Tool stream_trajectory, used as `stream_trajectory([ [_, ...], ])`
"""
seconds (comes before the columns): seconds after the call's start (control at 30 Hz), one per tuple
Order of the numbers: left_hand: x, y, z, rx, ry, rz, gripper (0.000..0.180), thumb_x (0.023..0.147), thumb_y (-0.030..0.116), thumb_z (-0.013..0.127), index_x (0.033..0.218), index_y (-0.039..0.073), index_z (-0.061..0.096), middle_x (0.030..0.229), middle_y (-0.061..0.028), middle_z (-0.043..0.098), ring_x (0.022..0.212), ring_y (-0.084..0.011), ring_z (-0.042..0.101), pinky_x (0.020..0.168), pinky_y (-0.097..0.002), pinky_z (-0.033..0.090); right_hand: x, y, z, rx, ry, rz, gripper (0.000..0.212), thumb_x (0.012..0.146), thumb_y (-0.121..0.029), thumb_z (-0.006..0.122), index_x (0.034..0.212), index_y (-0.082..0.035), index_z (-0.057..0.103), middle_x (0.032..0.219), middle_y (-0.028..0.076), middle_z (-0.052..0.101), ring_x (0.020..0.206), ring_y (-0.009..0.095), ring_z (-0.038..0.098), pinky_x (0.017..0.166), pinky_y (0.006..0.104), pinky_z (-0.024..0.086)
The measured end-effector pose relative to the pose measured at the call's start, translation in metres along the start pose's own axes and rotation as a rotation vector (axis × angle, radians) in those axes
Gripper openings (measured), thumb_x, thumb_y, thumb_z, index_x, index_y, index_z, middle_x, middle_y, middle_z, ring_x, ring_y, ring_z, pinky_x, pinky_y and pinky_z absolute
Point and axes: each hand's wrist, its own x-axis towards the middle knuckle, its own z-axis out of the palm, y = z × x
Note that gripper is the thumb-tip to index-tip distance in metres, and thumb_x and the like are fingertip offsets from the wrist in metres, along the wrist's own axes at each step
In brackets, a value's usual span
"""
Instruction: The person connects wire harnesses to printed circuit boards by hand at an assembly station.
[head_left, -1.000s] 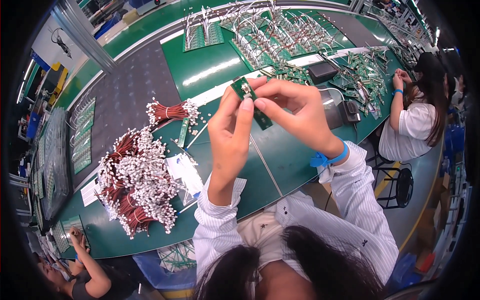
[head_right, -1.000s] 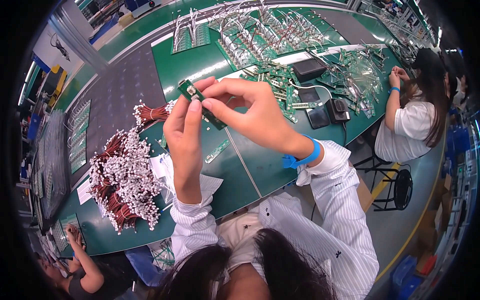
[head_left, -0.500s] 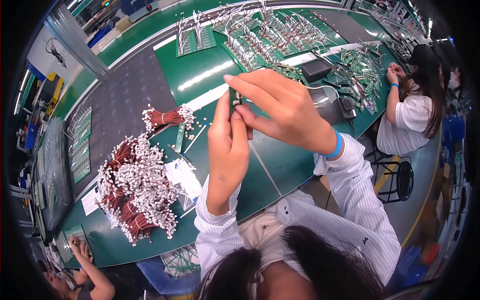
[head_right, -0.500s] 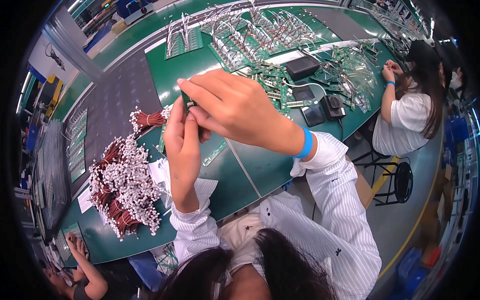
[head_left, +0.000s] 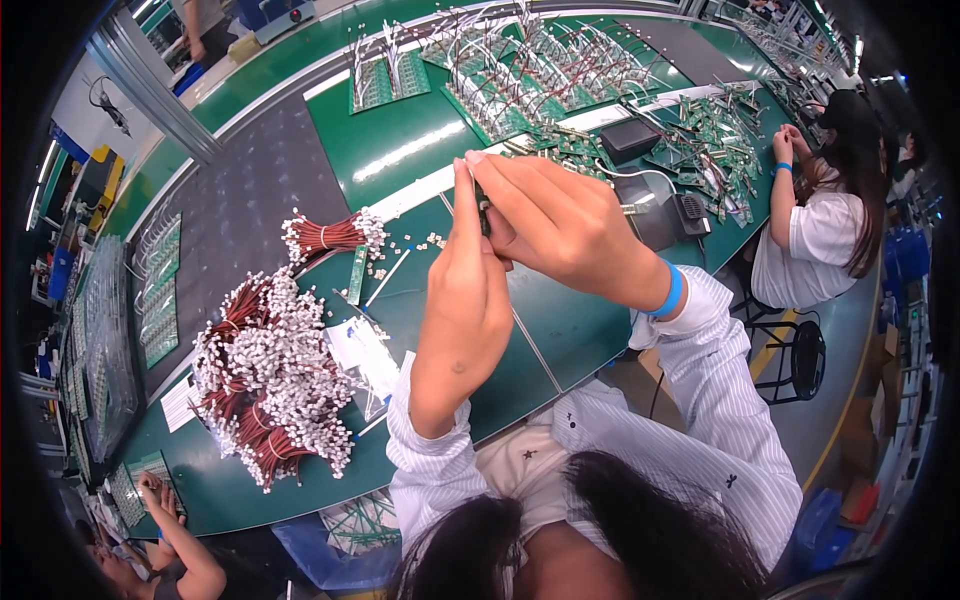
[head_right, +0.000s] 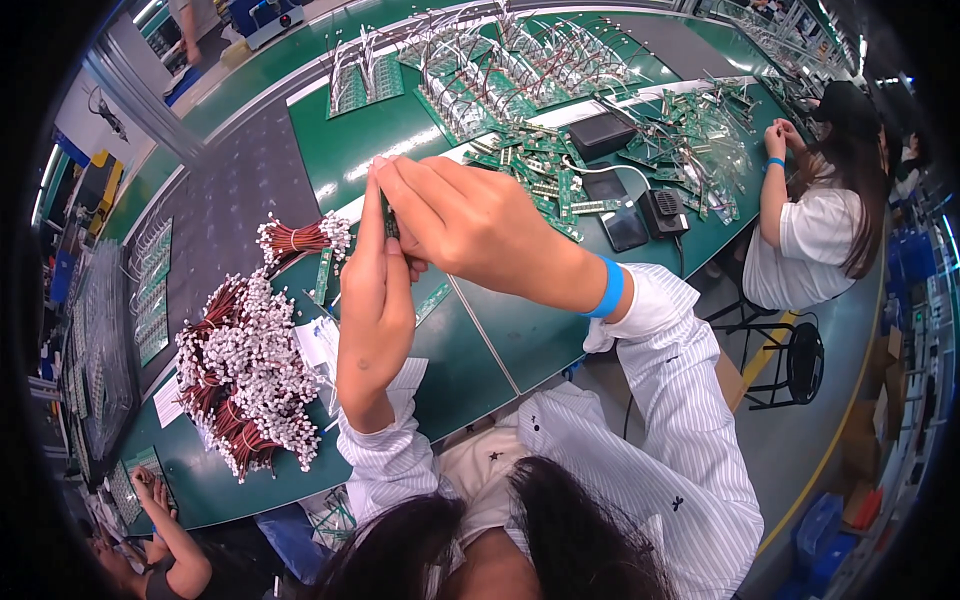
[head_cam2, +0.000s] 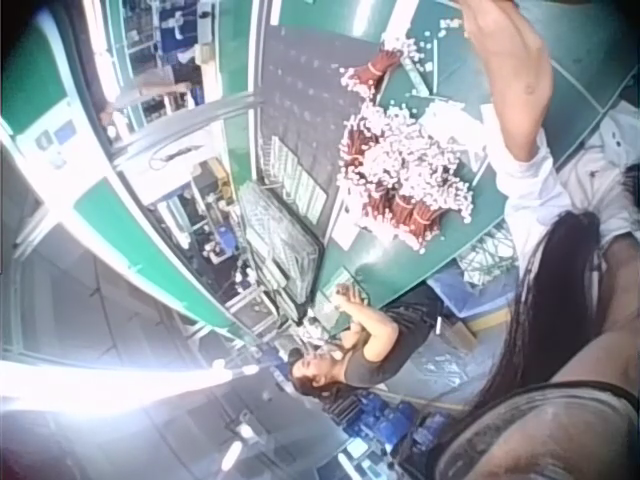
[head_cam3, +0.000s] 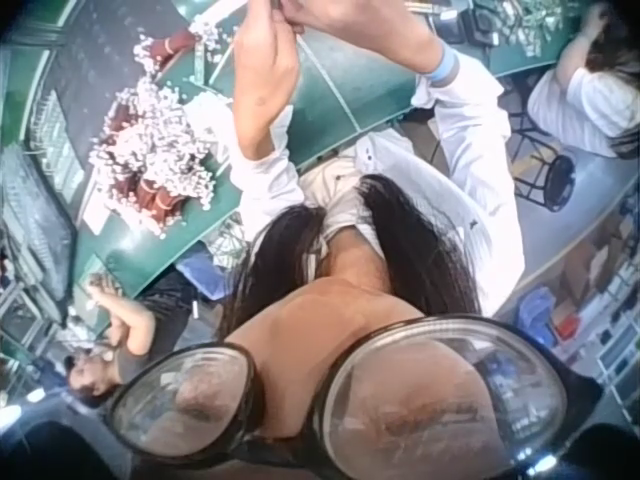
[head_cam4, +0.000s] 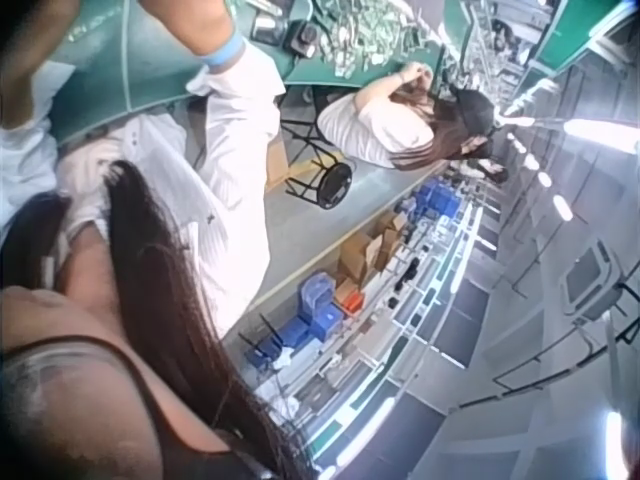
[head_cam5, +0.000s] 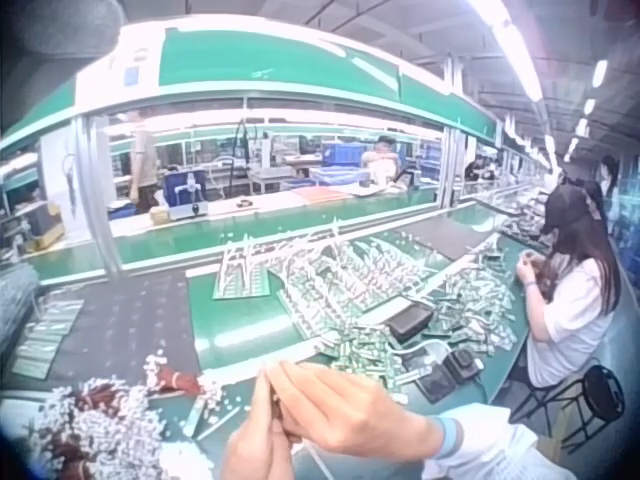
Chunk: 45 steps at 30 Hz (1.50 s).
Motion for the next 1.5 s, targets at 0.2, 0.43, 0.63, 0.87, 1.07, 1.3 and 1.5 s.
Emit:
stream_trajectory([
  [0.2, 0.001, 0.000, -0.006, 0.014, -0.100, -0.024, 0.046, 0.084, -0.001, 0.026, 0.129, 0.000, 0.019, 0.084, -0.0059, 0.049, 0.063, -0.0083, 0.040, 0.058, -0.0197, 0.037, -0.002, 0.006, -0.006, 0.143, -0.022, 0.043, 0.038, 0.057, 0.006, 0.056, 0.095, 0.005, 0.053, 0.088, 0.014, 0.058, 0.070, 0.023, 0.059, 0.057, 0.0285, 0.049],
  [0.43, 0.011, -0.005, -0.007, -0.374, 0.029, -0.111, 0.040, 0.083, 0.000, 0.031, 0.122, -0.001, 0.030, 0.079, -0.0052, 0.052, 0.057, -0.0040, 0.036, 0.052, -0.0166, 0.033, -0.014, 0.018, -0.007, 0.228, -0.011, 0.271, 0.033, 0.065, 0.002, 0.054, 0.097, -0.003, 0.054, 0.079, 0.009, 0.058, 0.064, 0.022, 0.057, 0.055, 0.0297, 0.047],
  [0.63, 0.017, -0.012, -0.029, -0.560, 0.126, -0.044, 0.033, 0.087, 0.012, 0.038, 0.118, 0.001, 0.035, 0.071, -0.0050, 0.053, 0.053, -0.0021, 0.033, 0.049, -0.0155, 0.028, -0.052, 0.013, 0.005, 0.336, -0.582, 0.319, 0.018, 0.070, -0.003, 0.054, 0.088, -0.004, 0.056, 0.081, 0.012, 0.057, 0.071, 0.027, 0.057, 0.061, 0.0336, 0.046],
  [0.87, 0.019, -0.012, -0.040, -0.639, 0.269, -0.048, 0.027, 0.088, 0.015, 0.039, 0.112, 0.002, 0.040, 0.063, -0.0021, 0.047, 0.050, -0.0031, 0.031, 0.046, -0.0162, 0.028, -0.103, -0.004, 0.059, 0.535, -0.834, 0.141, 0.023, 0.069, -0.011, 0.057, 0.090, -0.005, 0.052, 0.088, 0.009, 0.054, 0.083, 0.027, 0.052, 0.069, 0.0361, 0.043],
  [1.07, 0.014, -0.010, -0.052, -0.658, 0.361, -0.043, 0.028, 0.088, 0.015, 0.039, 0.112, 0.001, 0.039, 0.062, -0.0014, 0.043, 0.050, -0.0035, 0.031, 0.044, -0.0168, 0.026, -0.106, -0.031, 0.088, 0.469, -0.711, 0.005, 0.012, 0.067, -0.013, 0.058, 0.075, -0.005, 0.052, 0.077, 0.006, 0.050, 0.078, 0.022, 0.051, 0.066, 0.0342, 0.043],
  [1.3, 0.014, -0.012, -0.061, -0.669, 0.387, -0.016, 0.028, 0.088, 0.015, 0.039, 0.112, 0.000, 0.039, 0.062, -0.0019, 0.042, 0.050, -0.0046, 0.030, 0.046, -0.0184, 0.026, -0.115, -0.018, 0.109, 0.870, -0.705, 0.572, 0.011, 0.067, -0.008, 0.055, 0.072, 0.000, 0.059, 0.069, 0.010, 0.059, 0.062, 0.023, 0.057, 0.054, 0.0317, 0.046],
  [1.5, 0.015, -0.012, -0.067, -0.673, 0.405, -0.008, 0.029, 0.087, 0.014, 0.039, 0.112, -0.002, 0.038, 0.062, -0.0020, 0.041, 0.051, -0.0053, 0.031, 0.048, -0.0192, 0.027, -0.110, -0.029, 0.120, 0.895, -0.623, 0.703, 0.010, 0.069, -0.010, 0.054, 0.071, 0.000, 0.058, 0.069, 0.012, 0.057, 0.061, 0.021, 0.058, 0.055, 0.0302, 0.045],
])
